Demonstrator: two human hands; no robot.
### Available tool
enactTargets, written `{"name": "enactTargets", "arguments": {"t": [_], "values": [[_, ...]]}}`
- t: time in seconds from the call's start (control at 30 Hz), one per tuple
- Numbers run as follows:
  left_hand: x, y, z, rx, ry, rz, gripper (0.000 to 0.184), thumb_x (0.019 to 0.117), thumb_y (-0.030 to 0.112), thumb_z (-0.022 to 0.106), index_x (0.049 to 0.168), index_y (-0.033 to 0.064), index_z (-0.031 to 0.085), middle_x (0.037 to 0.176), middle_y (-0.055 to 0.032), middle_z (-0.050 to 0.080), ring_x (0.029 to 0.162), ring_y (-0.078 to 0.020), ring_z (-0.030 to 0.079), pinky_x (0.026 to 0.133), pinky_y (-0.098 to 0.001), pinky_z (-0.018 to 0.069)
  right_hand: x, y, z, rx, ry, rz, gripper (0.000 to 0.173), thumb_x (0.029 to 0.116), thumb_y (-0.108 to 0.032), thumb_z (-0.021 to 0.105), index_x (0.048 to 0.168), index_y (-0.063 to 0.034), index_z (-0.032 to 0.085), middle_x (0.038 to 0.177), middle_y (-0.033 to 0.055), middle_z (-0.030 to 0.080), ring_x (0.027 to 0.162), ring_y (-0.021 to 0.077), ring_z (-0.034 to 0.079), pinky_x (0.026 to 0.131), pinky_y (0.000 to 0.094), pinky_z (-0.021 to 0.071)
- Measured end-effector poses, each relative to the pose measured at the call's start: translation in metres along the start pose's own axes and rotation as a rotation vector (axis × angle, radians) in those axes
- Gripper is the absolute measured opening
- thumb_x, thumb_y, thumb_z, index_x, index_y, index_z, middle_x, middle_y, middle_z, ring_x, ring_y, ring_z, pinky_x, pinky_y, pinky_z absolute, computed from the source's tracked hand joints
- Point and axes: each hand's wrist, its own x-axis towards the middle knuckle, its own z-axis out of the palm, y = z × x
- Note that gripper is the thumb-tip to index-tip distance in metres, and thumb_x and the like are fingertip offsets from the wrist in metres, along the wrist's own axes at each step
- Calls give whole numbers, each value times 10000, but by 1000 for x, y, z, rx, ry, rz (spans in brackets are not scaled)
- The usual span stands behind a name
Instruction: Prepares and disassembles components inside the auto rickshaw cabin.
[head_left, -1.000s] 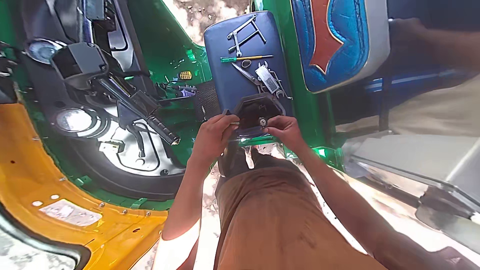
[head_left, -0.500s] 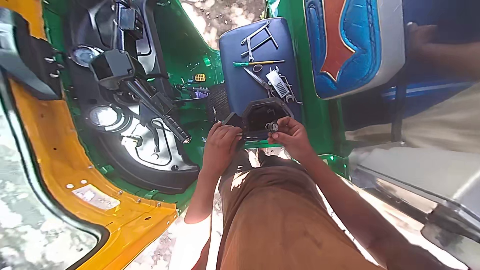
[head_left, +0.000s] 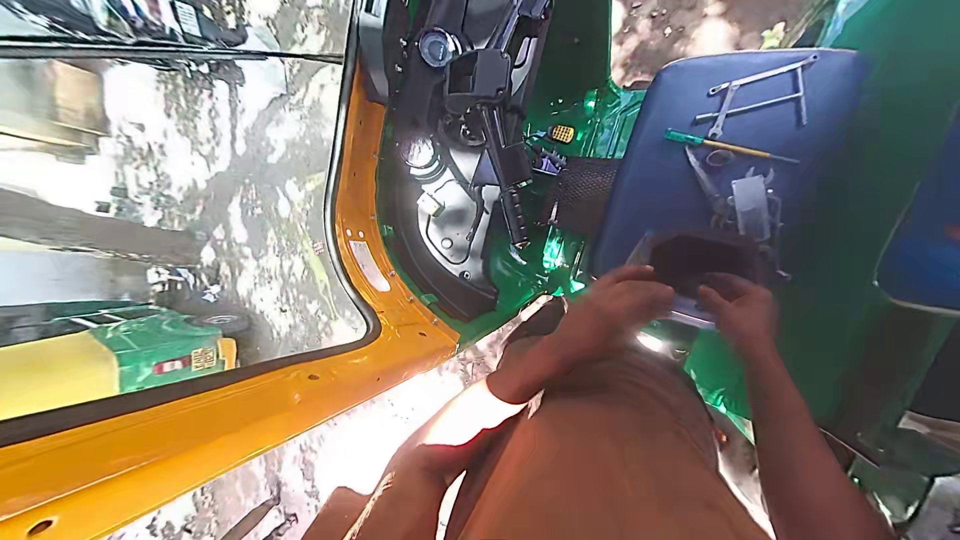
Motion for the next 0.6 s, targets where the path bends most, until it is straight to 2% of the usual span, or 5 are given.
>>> {"name": "enactTargets", "arguments": {"t": [0.1,0.23,0.4,0.5,0.6], "values": [[-9,8,-2,-331,-16,-78,208,1010,50,607,1161,-56,702,1180,-163,728,1202,-269,664,1080,-426,520,2,-11,3,-58,-48,5,283,977,-183,705,1241,-81,716,1123,145,746,940,248,735,875,511,588],[-20,5,-14,-289,117,-188,197,1004,63,621,1141,-46,710,1066,-127,745,962,-158,723,906,-344,605,-49,-65,-29,404,259,-148,205,1051,-191,567,1101,-34,689,915,-23,745,766,56,712,698,246,619],[-31,18,-18,-77,216,-224,194,997,125,648,1106,-3,746,986,-98,751,917,-139,715,866,-308,596,-116,-120,-39,61,496,-683,213,1015,-198,633,1012,4,703,1081,127,709,1080,164,672,937,282,554],[-18,26,1,-95,137,-180,178,990,102,656,1122,21,744,1030,-85,744,964,-140,709,885,-295,598,-110,-120,-34,-78,498,-632,273,1009,-256,643,1022,-8,753,1101,164,730,1091,211,694,931,336,579],[-6,20,29,-104,72,-116,184,996,121,650,1134,38,739,1040,-65,739,969,-109,706,872,-257,599,-110,-110,-27,275,365,-474,290,1056,-251,568,1103,-9,720,1101,89,728,1022,167,705,903,360,612]]}}
